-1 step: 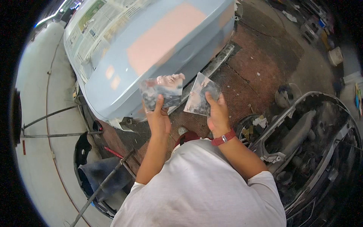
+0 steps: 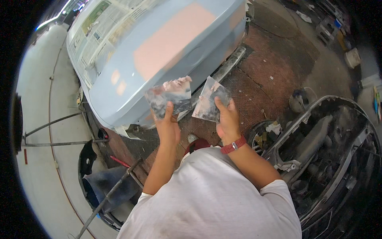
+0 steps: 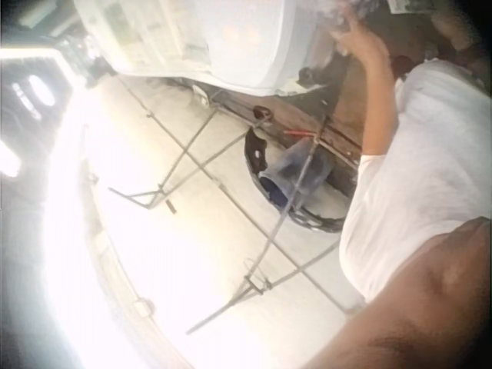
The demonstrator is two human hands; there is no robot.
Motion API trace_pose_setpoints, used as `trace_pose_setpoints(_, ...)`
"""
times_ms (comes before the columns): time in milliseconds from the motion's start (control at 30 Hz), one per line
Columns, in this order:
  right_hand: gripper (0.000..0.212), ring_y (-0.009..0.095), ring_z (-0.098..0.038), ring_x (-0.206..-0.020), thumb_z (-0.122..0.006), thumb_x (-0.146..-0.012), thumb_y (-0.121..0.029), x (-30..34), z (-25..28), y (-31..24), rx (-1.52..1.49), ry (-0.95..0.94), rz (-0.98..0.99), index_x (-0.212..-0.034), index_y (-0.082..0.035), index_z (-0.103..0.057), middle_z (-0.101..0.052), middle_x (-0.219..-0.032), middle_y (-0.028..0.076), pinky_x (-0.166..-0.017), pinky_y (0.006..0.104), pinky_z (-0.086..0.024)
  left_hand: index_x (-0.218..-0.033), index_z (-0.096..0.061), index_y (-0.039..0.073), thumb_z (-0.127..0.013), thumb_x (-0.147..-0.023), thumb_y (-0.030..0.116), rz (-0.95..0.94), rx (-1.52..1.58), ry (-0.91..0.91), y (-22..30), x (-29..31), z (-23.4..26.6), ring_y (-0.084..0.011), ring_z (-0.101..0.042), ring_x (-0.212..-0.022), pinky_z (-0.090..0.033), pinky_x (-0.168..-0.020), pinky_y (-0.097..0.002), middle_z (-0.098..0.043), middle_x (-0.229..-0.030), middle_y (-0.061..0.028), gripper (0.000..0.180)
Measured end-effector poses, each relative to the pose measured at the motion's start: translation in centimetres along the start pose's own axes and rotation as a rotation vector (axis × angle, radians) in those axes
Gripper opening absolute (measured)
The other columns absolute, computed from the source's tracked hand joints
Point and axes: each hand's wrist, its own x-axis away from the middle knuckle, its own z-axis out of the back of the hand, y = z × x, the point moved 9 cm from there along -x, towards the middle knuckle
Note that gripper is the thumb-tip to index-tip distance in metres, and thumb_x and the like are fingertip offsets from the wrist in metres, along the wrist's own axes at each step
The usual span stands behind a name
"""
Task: The person sands a car hood using sandpaper, focusing on smoothing the surface. They move around the hood, sanding different sections and occasionally switching hands.
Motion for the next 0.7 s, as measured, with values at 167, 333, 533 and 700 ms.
trace_pose_setpoints(167,0.034,0.019,-0.062,-0.116,-0.069,-0.1,-0.01,-0.3,-2.1,-0.4,-0.027,-0.044,0.047,-0.132,-0.006,-0.055,-0.065,-0.127,0.005,-0.103,0.0362,-0.051,-0.16,-0.021,0.009,-0.072,-0.1,0.028,0.057,-0.032,-0.077,-2.3,1.4,-0.5,-0.025,-0.055,-0.13,-0.05,-0.105,-0.0394,-0.043,-0.153,-0.0138,0.081)
trace_pose_setpoints(333,0.037,0.019,-0.062,-0.118,-0.069,-0.1,-0.01,-1.1,-2.6,0.0,0.021,-0.046,0.059,-0.134,-0.005,-0.055,-0.064,-0.129,0.007,-0.103,0.0359,-0.05,-0.149,-0.038,-0.003,-0.073,-0.1,0.033,-0.039,-0.404,-0.151,-2.9,1.4,-0.1,-0.0234,-0.055,-0.128,-0.049,-0.104,-0.0389,-0.052,-0.144,-0.0168,0.071)
trace_pose_setpoints(533,0.039,0.019,-0.061,-0.119,-0.07,-0.1,-0.01,-0.7,-4.8,-0.4,0.068,-0.144,0.002,-0.135,-0.003,-0.053,-0.064,-0.13,0.01,-0.103,0.036,-0.05,-0.138,-0.052,-0.005,-0.079,-0.095,0.027,-0.027,-0.591,-0.307,-0.4,2.4,-3.0,-0.023,-0.059,-0.121,-0.047,-0.103,-0.037,-0.063,-0.131,-0.015,0.059)
trace_pose_setpoints(700,0.041,0.018,-0.061,-0.119,-0.069,-0.099,-0.009,0.1,-8.8,-3.4,0.193,-0.303,0.126,-0.135,-0.001,-0.053,-0.064,-0.129,0.01,-0.103,0.0351,-0.05,-0.133,-0.057,-0.005,-0.078,-0.096,0.024,-0.072,-0.64,-0.344,1.4,2.8,-3.8,-0.0223,-0.061,-0.116,-0.047,-0.102,-0.0364,-0.065,-0.126,-0.0141,0.051)
